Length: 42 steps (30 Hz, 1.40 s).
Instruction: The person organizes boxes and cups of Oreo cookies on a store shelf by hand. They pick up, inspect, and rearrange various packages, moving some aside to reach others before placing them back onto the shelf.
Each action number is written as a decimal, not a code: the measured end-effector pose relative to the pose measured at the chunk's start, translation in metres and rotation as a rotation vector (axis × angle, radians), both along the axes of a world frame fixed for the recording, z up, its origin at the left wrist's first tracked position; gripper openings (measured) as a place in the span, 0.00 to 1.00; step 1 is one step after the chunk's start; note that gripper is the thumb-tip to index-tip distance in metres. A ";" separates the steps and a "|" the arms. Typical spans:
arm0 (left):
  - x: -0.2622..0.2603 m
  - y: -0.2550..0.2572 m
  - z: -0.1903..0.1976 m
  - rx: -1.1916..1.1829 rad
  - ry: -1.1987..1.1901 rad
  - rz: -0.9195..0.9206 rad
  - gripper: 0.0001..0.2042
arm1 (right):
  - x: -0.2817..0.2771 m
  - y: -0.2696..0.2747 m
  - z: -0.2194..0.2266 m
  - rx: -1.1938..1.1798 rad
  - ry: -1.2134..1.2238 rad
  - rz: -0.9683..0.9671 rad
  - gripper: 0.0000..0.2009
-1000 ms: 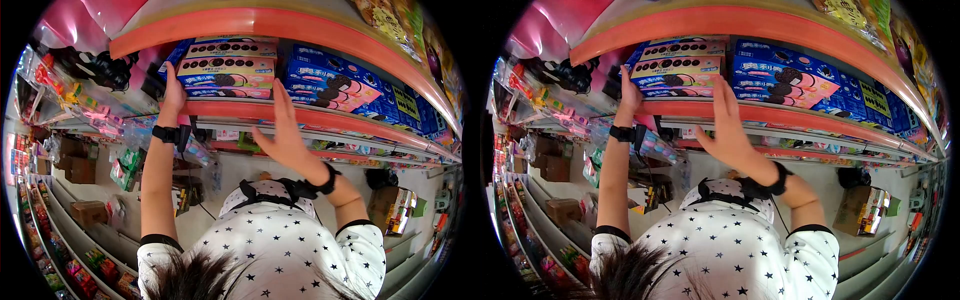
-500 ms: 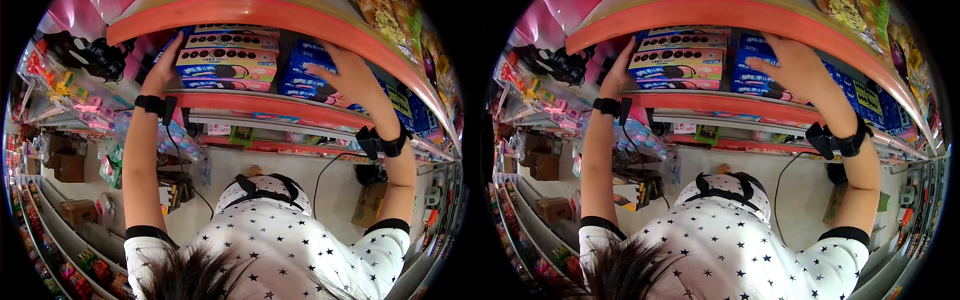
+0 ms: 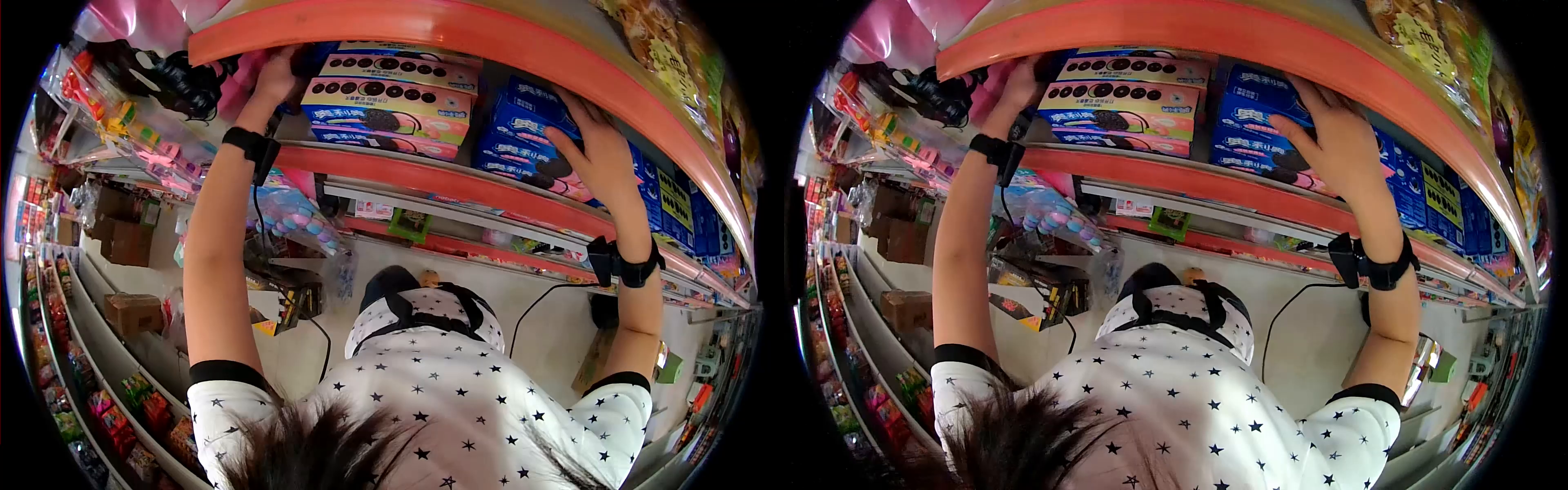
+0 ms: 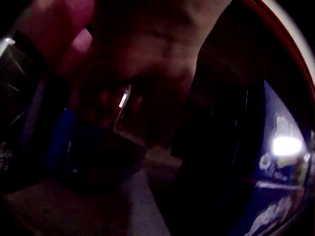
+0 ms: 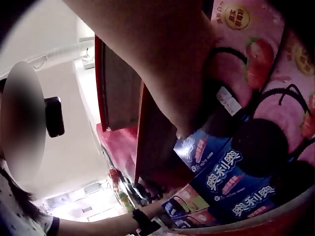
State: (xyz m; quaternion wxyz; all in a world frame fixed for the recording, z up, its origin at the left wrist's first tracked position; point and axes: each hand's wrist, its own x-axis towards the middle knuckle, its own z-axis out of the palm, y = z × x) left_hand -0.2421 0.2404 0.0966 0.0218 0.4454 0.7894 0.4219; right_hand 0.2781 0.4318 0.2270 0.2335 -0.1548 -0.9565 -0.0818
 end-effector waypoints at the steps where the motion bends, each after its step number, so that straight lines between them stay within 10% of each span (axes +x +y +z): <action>1: -0.038 0.009 -0.037 0.056 -0.188 0.039 0.34 | 0.000 -0.001 0.000 0.014 0.015 0.005 0.29; 2: -0.107 0.017 -0.095 0.155 -0.232 0.004 0.35 | 0.000 -0.002 -0.001 0.023 0.027 0.006 0.29; 5: 0.011 -0.006 0.002 -0.344 0.163 0.032 0.27 | 0.001 -0.009 0.004 -0.049 0.032 0.003 0.29; 10: 0.030 -0.003 0.054 -0.408 0.040 0.057 0.30 | 0.000 -0.008 0.004 -0.070 0.009 -0.044 0.29; 30: 0.121 0.076 0.143 -0.348 0.345 -0.638 0.30 | 0.002 -0.007 -0.003 0.019 0.098 -0.008 0.29; 42: 0.159 0.107 0.161 -0.427 0.386 -0.754 0.30 | 0.004 -0.008 -0.005 0.051 0.110 -0.062 0.29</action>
